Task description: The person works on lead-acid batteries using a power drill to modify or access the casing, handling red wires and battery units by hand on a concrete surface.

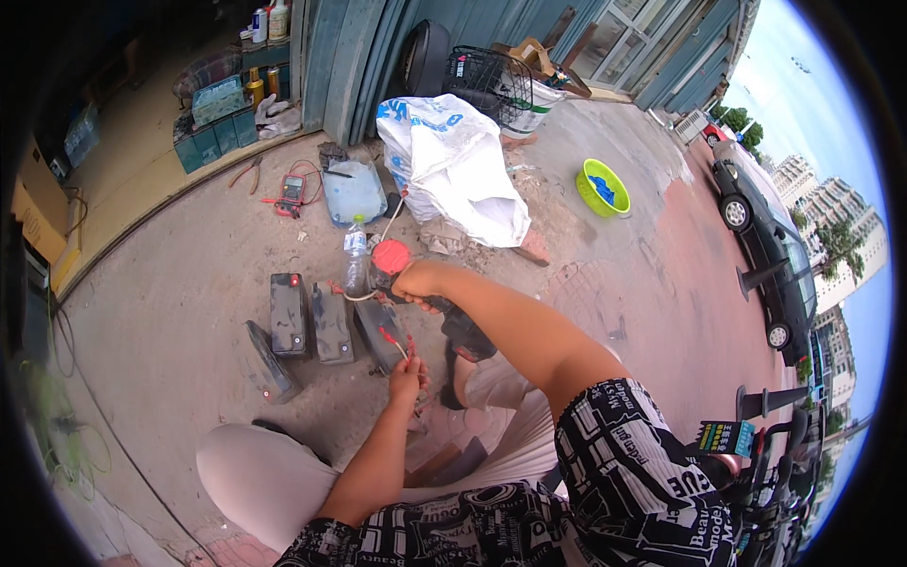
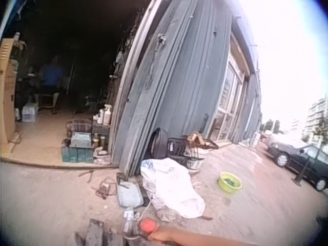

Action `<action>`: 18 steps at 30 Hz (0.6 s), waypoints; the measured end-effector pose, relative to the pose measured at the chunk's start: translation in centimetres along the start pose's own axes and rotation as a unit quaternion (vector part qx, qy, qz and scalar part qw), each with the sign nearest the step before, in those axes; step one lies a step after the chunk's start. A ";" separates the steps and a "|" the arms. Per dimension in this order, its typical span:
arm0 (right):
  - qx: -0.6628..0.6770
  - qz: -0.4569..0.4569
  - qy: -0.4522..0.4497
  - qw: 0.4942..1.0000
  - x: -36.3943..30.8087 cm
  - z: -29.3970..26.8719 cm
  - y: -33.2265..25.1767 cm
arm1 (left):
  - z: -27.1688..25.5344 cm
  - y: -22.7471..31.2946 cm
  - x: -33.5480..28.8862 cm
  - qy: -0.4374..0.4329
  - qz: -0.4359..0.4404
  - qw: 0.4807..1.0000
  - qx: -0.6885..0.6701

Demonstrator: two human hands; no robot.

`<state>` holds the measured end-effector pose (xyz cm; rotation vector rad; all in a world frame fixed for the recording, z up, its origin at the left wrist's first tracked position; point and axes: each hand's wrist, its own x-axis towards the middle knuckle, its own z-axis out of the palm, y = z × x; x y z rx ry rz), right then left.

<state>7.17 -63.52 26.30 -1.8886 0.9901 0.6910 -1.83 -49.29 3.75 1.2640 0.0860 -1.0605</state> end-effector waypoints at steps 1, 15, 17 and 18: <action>0.010 -0.004 -0.008 1.000 0.5 -0.2 0.4 | 0.2 0.0 0.0 0.001 -0.011 1.000 -0.014; 0.055 -0.012 -0.018 0.998 0.0 -0.5 0.8 | -2.1 0.4 2.2 0.271 0.179 0.945 -0.044; 0.051 -0.012 -0.022 0.998 0.0 -0.2 0.4 | -3.7 -1.1 3.2 0.320 0.151 0.934 0.046; 0.047 -0.010 -0.020 0.999 0.3 -0.2 0.4 | -4.3 -1.9 3.7 0.329 0.149 0.932 0.046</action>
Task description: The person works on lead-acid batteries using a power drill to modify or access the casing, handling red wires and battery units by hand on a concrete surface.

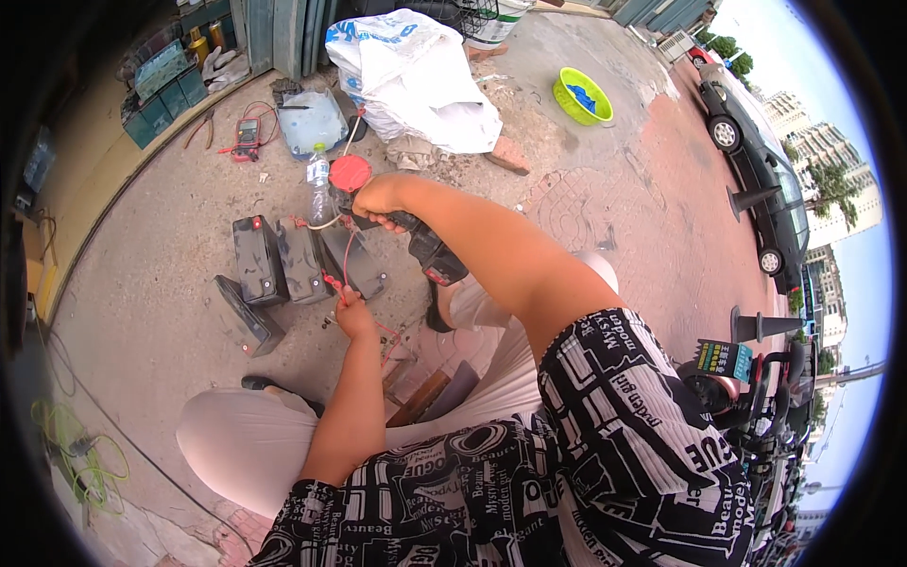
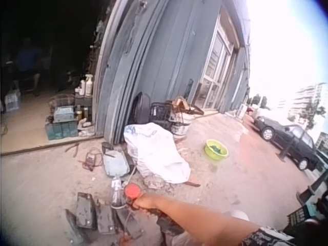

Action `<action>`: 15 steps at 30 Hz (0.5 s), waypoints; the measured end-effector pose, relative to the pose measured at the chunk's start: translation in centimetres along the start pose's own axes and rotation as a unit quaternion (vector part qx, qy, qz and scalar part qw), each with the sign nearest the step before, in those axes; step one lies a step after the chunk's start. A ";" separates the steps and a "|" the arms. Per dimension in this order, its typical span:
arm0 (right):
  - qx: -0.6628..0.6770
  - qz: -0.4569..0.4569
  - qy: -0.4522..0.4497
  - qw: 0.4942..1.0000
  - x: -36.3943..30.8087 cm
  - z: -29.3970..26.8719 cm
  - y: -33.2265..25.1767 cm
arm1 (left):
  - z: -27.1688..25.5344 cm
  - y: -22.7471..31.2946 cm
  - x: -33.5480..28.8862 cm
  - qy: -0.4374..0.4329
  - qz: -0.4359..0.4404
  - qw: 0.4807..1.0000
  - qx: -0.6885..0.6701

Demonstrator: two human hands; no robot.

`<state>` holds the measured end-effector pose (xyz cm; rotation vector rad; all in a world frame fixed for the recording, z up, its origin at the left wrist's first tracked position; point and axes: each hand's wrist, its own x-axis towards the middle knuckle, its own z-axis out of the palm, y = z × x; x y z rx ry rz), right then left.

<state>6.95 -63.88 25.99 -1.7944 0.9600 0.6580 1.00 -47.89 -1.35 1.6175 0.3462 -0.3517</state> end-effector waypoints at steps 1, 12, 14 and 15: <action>-0.016 0.001 -0.010 1.000 0.0 0.1 -0.2 | -0.3 -0.6 0.4 -0.011 -0.013 1.000 -0.015; 0.003 0.015 -0.012 1.000 -0.1 -0.3 0.0 | -0.6 0.5 -0.4 -0.061 -0.053 0.996 -0.044; 0.001 0.012 -0.012 1.000 0.0 -0.3 0.0 | -0.6 0.3 -0.2 -0.060 -0.053 0.996 -0.047; 0.001 0.012 -0.012 1.000 0.1 -0.4 0.0 | -0.5 0.3 -0.3 -0.061 -0.054 0.995 -0.050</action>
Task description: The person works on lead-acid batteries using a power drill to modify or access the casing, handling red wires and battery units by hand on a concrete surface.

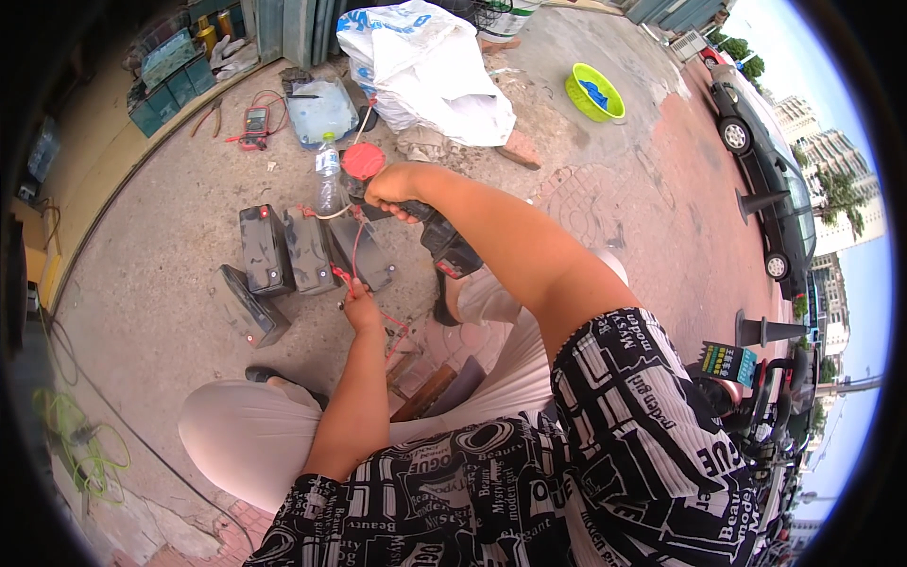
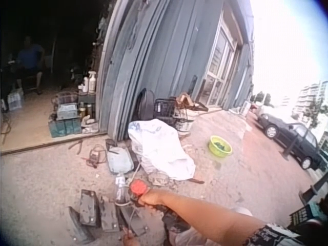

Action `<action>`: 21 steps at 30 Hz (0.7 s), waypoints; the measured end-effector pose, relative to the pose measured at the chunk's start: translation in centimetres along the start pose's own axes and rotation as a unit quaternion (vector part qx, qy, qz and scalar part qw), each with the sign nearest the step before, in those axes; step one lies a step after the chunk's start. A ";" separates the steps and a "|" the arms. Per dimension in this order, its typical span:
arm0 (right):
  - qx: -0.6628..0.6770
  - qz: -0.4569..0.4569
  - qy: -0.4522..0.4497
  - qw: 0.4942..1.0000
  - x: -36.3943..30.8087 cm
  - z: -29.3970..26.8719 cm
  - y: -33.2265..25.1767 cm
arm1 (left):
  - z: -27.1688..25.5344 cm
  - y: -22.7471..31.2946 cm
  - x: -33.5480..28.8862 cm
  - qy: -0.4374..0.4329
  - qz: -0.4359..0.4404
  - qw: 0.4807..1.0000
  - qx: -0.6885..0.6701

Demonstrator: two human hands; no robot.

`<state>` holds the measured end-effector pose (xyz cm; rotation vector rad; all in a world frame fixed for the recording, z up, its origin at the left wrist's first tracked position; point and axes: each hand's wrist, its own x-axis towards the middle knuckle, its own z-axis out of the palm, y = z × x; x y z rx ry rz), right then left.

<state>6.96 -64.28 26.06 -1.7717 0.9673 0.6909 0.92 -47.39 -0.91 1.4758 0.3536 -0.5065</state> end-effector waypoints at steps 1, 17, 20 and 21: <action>-0.004 -0.003 -0.004 1.000 0.0 -0.1 0.1 | 0.1 0.0 0.0 0.000 0.000 1.000 0.000; -0.006 -0.006 0.019 1.000 -0.4 0.1 -0.2 | 0.3 0.0 0.0 0.013 0.007 1.000 0.011; -0.010 -0.005 0.019 1.000 -0.7 0.2 -0.5 | 0.3 0.1 -0.1 0.012 0.001 1.000 0.002; -0.011 -0.005 0.018 1.000 -0.7 0.2 -0.6 | 0.3 0.0 0.0 0.011 -0.001 1.000 0.004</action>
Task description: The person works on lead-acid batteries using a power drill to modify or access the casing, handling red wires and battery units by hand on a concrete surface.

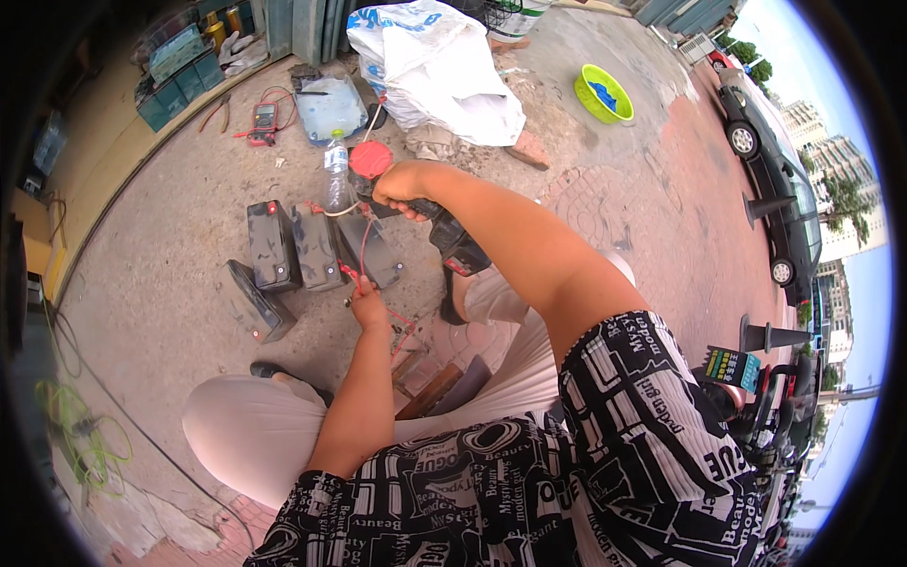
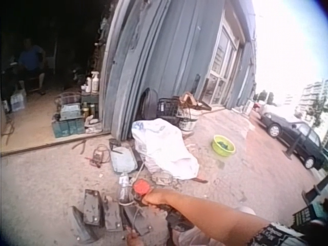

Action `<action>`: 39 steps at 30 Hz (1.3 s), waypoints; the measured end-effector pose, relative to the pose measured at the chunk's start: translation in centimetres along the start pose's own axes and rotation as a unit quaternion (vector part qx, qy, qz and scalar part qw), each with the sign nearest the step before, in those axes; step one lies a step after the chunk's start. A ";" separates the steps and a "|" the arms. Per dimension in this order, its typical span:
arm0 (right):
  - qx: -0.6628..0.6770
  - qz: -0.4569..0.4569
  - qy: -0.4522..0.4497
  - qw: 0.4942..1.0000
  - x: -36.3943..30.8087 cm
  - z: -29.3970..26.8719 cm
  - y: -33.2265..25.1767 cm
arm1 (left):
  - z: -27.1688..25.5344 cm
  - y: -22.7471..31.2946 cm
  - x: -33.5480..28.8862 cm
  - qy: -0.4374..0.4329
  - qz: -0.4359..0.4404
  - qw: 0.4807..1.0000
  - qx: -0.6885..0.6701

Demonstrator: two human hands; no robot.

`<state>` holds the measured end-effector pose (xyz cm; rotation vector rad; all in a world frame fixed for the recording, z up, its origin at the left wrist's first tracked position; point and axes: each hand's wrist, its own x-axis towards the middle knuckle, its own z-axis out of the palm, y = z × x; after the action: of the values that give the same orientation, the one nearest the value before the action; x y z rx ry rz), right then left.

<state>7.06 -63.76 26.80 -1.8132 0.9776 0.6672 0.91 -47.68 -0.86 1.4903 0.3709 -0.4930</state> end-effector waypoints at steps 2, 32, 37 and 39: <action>-0.002 -0.007 -0.010 1.000 0.1 0.0 -0.1 | 0.0 -0.1 0.2 0.002 0.006 1.000 0.002; -0.039 0.013 0.001 0.999 0.2 0.3 -0.7 | 0.1 -1.1 0.2 0.004 -0.006 1.000 0.006; -0.041 0.009 -0.004 0.999 0.0 0.8 -0.8 | -0.5 -0.5 0.5 0.002 -0.008 0.999 -0.035; -0.028 0.002 0.007 1.000 0.4 1.1 0.0 | -1.3 0.4 0.2 -0.056 -0.032 0.997 0.043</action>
<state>7.23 -62.92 26.08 -1.8673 0.9815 0.6909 1.39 -46.38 -0.74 1.5288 0.3128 -0.6482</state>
